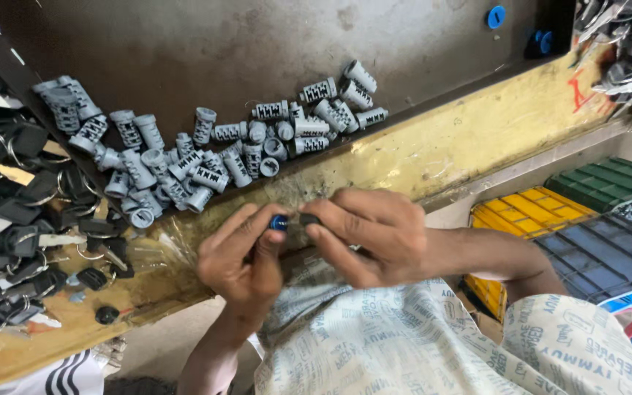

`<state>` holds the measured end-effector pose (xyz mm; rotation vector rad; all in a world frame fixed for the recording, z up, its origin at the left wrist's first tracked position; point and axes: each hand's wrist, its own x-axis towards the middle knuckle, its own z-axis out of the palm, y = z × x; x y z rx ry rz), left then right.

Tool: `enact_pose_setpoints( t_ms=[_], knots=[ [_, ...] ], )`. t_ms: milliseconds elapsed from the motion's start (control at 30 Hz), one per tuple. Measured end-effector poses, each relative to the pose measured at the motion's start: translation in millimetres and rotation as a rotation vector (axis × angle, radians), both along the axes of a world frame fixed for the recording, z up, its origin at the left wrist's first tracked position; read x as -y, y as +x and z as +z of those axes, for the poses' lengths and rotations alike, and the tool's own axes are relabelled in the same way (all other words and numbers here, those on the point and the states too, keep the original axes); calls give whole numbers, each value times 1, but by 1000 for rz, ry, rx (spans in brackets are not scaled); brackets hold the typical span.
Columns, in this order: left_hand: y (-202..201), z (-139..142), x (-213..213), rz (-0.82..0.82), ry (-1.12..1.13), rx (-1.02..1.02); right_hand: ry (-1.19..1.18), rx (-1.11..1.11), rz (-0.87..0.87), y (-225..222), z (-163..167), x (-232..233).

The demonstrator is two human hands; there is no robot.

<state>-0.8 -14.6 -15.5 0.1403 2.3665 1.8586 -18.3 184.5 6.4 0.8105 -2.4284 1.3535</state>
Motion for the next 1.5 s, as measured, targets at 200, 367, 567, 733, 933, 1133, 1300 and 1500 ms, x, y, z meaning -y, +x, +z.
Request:
enact_pose_setpoints(
  t_ms=[200, 367, 567, 733, 933, 1133, 1300, 1500],
  knots=[
    [0, -8, 1, -102, -102, -167, -179, 412, -43, 3, 0, -3],
    [-11, 1, 7, -216, -223, -358, -174, 443, -60, 24, -10, -7],
    [-15, -5, -8, -206, 2, 29, 50, 233, 12, 4, -12, -7],
    [-8, -8, -32, -220, -90, -183, 281, 80, -116, -35, 7, -54],
    [-10, -6, -33, -235, -332, -320, 750, -15, -396, -103, 8, -81],
    [-14, -3, -21, -157, -154, -177, 665, 0, -401, -107, 7, -71],
    [-17, -2, -20, -92, -39, -134, 547, 157, -419, -94, 0, -81],
    [-19, 2, -15, -84, 198, 82, 479, 133, -274, -87, 21, -54]
  ],
)
